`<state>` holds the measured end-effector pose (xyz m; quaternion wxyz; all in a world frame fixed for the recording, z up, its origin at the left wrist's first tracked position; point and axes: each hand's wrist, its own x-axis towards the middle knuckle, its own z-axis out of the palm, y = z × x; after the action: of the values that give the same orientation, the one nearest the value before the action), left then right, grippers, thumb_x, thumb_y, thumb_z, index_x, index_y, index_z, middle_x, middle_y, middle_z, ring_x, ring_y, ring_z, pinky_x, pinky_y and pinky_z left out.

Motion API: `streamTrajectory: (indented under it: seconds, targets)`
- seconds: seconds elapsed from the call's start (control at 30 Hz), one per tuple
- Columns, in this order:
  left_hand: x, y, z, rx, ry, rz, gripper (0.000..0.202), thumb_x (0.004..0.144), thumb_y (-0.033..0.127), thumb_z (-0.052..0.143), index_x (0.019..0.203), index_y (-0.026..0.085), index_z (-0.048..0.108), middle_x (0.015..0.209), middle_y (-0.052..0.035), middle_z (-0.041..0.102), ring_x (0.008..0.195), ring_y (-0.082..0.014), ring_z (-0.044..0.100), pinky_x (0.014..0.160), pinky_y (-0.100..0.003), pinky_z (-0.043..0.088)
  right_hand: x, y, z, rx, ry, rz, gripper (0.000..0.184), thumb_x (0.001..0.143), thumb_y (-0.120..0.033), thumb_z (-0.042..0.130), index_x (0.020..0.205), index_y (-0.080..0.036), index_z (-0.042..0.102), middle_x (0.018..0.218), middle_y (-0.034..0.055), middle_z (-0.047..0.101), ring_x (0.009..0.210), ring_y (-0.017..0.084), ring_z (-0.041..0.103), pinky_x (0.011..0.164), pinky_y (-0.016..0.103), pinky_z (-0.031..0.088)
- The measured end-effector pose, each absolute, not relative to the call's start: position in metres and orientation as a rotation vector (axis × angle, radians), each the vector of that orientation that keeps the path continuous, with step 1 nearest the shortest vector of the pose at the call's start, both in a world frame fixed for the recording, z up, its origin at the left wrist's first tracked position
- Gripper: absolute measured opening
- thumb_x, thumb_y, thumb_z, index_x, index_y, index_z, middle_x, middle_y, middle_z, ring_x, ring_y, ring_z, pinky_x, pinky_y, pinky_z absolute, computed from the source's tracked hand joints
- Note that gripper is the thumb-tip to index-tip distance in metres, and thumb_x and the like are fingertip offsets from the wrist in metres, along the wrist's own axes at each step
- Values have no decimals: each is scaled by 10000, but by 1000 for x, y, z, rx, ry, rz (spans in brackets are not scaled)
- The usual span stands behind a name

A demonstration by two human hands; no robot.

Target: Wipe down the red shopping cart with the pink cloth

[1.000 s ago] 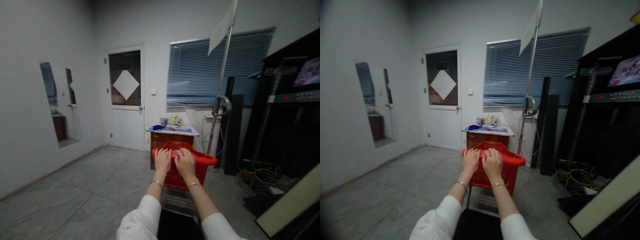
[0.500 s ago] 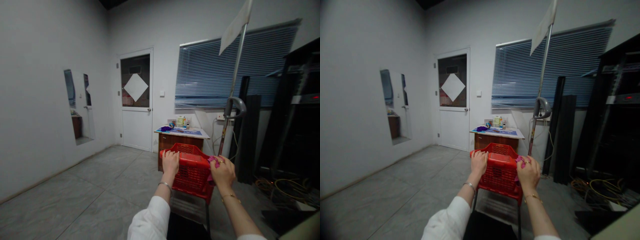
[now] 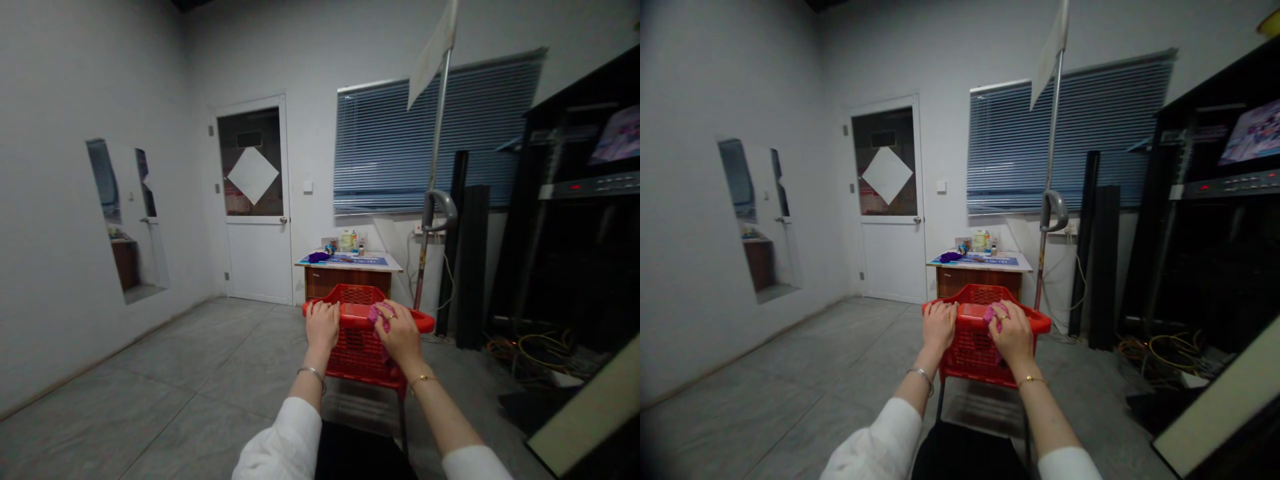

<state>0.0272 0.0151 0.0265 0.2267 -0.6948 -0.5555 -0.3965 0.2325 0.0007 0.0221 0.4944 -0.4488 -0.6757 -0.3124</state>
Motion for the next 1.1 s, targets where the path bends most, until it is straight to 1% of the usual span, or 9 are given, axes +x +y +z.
streamTrajectory:
  seconds: [0.1, 0.2, 0.33, 0.47, 0.53, 0.7, 0.87, 0.97, 1.1]
  targets:
    - [29, 16, 26, -1926, -1526, -1127, 288, 998, 264, 413, 1002, 257, 701, 973, -24, 725, 1084, -235, 578, 1065, -462, 325, 280, 3, 19, -1199, -1516, -758, 283, 858, -252, 502, 1059, -187, 691, 1101, 82, 637, 1019, 207, 550, 942, 351, 455]
    - [32, 18, 25, -1929, -1513, -1194, 288, 999, 260, 412, 1023, 262, 699, 993, -13, 730, 1105, -229, 572, 1081, -467, 308, 292, 4, 20, -1298, -1358, -745, 276, 852, -264, 500, 1023, -197, 707, 1089, 83, 636, 983, 213, 555, 886, 349, 465]
    - [34, 18, 25, -1922, -1525, -1230, 313, 1006, 271, 390, 1011, 263, 703, 1021, -12, 736, 1112, -229, 574, 1088, -475, 296, 239, 1, 26, -1320, -1353, -740, 242, 853, -247, 504, 958, -174, 710, 1051, 95, 653, 962, 215, 562, 884, 351, 454]
    - [28, 16, 26, -1948, -1538, -1189, 300, 1004, 282, 397, 1057, 272, 693, 1050, -14, 733, 1122, -228, 575, 1075, -470, 313, 165, -3, 35, -1204, -1596, -718, 229, 862, -231, 510, 980, -168, 695, 1093, 110, 653, 1035, 229, 547, 942, 368, 433]
    - [24, 15, 27, -1960, -1531, -1158, 302, 1005, 282, 393, 1068, 282, 689, 1047, -12, 731, 1114, -221, 581, 1069, -465, 322, 151, -4, 36, -1152, -1665, -703, 238, 857, -223, 517, 1011, -171, 690, 1117, 114, 648, 1073, 236, 534, 972, 384, 422]
    - [19, 14, 28, -1967, -1512, -1108, 283, 999, 268, 409, 1070, 285, 683, 1038, -15, 728, 1093, -215, 582, 1058, -445, 329, 211, -2, 24, -1104, -1653, -701, 309, 852, -203, 501, 1108, -170, 672, 1166, 103, 626, 1116, 214, 521, 1010, 365, 414]
    - [28, 16, 27, -1932, -1522, -1121, 294, 1003, 276, 405, 969, 276, 698, 947, -12, 727, 1071, -219, 575, 1067, -452, 311, 289, 1, 18, -1251, -1427, -720, 279, 856, -263, 492, 1028, -193, 700, 1096, 84, 633, 1009, 211, 540, 923, 351, 448]
    - [32, 17, 26, -1903, -1524, -1145, 317, 1009, 282, 394, 933, 263, 701, 915, -15, 723, 1042, -216, 578, 1069, -453, 307, 281, 2, 20, -1311, -1296, -724, 259, 851, -265, 492, 967, -190, 711, 1063, 88, 635, 967, 211, 540, 881, 344, 439]
    - [32, 16, 27, -1899, -1530, -1137, 333, 1010, 280, 381, 932, 253, 703, 901, -24, 718, 978, -210, 586, 1065, -450, 311, 221, 1, 27, -1253, -1425, -749, 239, 859, -245, 491, 953, -181, 701, 1059, 94, 643, 983, 214, 537, 902, 348, 417]
